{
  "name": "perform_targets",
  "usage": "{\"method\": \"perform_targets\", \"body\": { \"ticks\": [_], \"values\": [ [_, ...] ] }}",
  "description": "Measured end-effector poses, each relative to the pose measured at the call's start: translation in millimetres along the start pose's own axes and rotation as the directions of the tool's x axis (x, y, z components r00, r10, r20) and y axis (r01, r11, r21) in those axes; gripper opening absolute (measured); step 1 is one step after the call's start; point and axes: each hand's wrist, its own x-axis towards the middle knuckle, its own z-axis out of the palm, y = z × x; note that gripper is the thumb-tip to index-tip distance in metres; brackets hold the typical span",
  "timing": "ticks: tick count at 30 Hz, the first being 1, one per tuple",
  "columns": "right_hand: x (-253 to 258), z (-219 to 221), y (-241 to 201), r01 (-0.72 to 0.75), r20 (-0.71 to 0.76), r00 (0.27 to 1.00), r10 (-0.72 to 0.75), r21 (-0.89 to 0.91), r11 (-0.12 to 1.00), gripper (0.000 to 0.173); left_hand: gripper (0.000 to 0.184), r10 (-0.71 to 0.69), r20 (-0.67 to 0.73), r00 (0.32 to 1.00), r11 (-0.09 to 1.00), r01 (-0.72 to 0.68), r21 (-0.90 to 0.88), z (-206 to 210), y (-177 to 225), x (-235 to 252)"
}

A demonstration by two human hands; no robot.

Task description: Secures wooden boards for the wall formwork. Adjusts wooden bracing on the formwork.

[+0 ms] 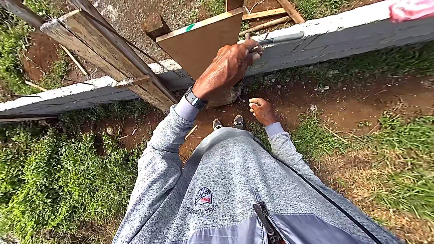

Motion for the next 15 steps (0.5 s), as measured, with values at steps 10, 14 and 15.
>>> {"method": "perform_targets", "body": {
  "ticks": [10, 14, 15],
  "values": [
    [1.1, 0.0, -1.7, -0.004, 0.010, 1.000, 0.004, -0.024, 1.000, 0.033, 0.028, 0.006, -0.002, 1.000, 1.000, -0.006, -0.025, 3.9, -0.6, 1.9],
    [2.8, 0.8, -0.2, -0.005, 0.012, 1.000, 0.005, -0.039, 0.999, 0.033, 0.029, 0.011, -0.005, 1.000, 1.000, -0.011, -0.024, 5.5, -2.4, 2.9],
    [3.6, 1.1, 0.0, -0.004, 0.012, 1.000, 0.004, -0.043, 0.999, 0.033, 0.029, 0.015, -0.009, 1.000, 1.000, -0.015, -0.028, 5.8, -2.9, 3.1]
  ]
}}
